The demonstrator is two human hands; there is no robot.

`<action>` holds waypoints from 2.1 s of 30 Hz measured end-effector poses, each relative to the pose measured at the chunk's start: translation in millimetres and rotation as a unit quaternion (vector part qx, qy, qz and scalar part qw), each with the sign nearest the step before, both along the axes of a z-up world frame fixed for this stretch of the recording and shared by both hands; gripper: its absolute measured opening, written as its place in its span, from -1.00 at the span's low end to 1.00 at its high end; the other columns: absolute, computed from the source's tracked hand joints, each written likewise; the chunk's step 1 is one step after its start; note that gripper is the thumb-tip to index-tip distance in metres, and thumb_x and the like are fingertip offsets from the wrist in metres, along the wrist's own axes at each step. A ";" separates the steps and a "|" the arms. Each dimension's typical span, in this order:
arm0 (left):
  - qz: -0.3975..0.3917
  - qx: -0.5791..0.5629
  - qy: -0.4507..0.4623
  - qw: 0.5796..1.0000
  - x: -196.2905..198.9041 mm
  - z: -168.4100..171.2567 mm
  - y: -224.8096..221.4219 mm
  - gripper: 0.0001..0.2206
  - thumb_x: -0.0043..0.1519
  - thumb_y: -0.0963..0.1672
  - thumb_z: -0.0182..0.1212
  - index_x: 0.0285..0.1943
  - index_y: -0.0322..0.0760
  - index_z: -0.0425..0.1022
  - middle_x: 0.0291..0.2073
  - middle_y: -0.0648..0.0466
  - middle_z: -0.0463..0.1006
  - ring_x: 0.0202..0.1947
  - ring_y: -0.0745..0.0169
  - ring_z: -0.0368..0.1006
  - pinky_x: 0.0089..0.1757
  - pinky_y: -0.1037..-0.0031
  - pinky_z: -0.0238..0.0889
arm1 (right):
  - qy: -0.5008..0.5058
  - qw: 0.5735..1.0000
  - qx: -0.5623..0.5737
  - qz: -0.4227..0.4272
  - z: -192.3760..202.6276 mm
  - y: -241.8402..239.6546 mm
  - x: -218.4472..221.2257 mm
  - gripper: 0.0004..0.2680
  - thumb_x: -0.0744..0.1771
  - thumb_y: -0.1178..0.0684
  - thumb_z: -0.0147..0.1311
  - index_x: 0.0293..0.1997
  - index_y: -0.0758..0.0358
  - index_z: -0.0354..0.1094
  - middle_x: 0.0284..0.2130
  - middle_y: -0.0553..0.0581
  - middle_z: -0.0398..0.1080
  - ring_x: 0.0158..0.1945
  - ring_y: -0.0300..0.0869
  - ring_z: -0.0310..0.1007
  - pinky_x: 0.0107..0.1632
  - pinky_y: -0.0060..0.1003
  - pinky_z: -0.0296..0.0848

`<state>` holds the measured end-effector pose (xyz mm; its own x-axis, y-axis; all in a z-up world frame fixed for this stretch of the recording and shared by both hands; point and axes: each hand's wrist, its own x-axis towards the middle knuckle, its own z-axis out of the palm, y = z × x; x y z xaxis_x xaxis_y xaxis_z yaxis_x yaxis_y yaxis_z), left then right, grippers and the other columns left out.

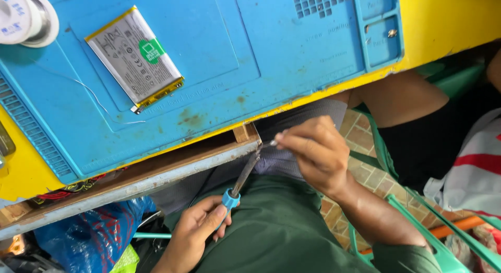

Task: Soldering wires to a mobile phone battery protection board and assembling the battery components.

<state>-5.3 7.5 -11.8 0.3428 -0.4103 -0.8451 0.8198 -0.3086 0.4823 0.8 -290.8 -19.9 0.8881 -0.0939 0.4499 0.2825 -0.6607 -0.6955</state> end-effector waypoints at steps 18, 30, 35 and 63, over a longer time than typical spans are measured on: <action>0.041 -0.003 -0.009 0.999 0.2 -1.2 -4.9 -0.74 0.21 -0.18 0.31 0.03 -0.49 0.57 -0.58 -0.02 0.47 -0.58 0.26 0.42 -0.48 0.48 0.31 | 0.015 1.000 0.004 0.004 -1.3 -0.3 1.1 -0.91 0.37 0.32 0.16 -0.10 0.29 0.53 -0.24 0.14 0.51 -0.23 -0.10 0.49 -0.16 -0.21 0.28; 0.004 -0.002 0.017 1.000 12.0 8.9 -10.1 -0.76 0.29 -0.16 0.21 -0.17 -0.59 0.64 -0.34 -0.01 0.41 -0.43 0.16 0.45 -0.41 0.39 0.31 | 0.013 1.000 -0.011 0.004 -4.5 -4.4 0.4 -0.91 0.38 0.30 0.16 -0.12 0.26 0.54 -0.24 0.12 0.52 -0.24 -0.11 0.48 -0.14 -0.21 0.25; 0.034 -0.024 -0.006 0.999 6.3 -1.4 -6.7 -0.75 0.25 -0.20 0.24 -0.03 -0.62 0.64 -0.27 -0.05 0.47 -0.40 0.14 0.51 -0.40 0.39 0.43 | 0.009 1.000 -0.011 0.009 0.7 -4.7 1.8 -0.89 0.38 0.30 0.16 -0.06 0.23 0.52 -0.21 0.12 0.51 -0.21 -0.09 0.48 -0.14 -0.18 0.24; -0.015 -0.002 -0.016 1.000 13.3 2.7 -9.3 -0.64 0.21 -0.11 0.25 0.10 -0.48 0.68 -0.34 -0.02 0.67 -0.41 0.31 0.52 -0.36 0.51 0.39 | 0.004 0.999 -0.002 0.037 0.0 -5.6 4.3 -0.90 0.42 0.23 0.08 -0.03 0.20 0.50 -0.22 0.11 0.48 -0.25 -0.08 0.42 -0.15 -0.19 0.22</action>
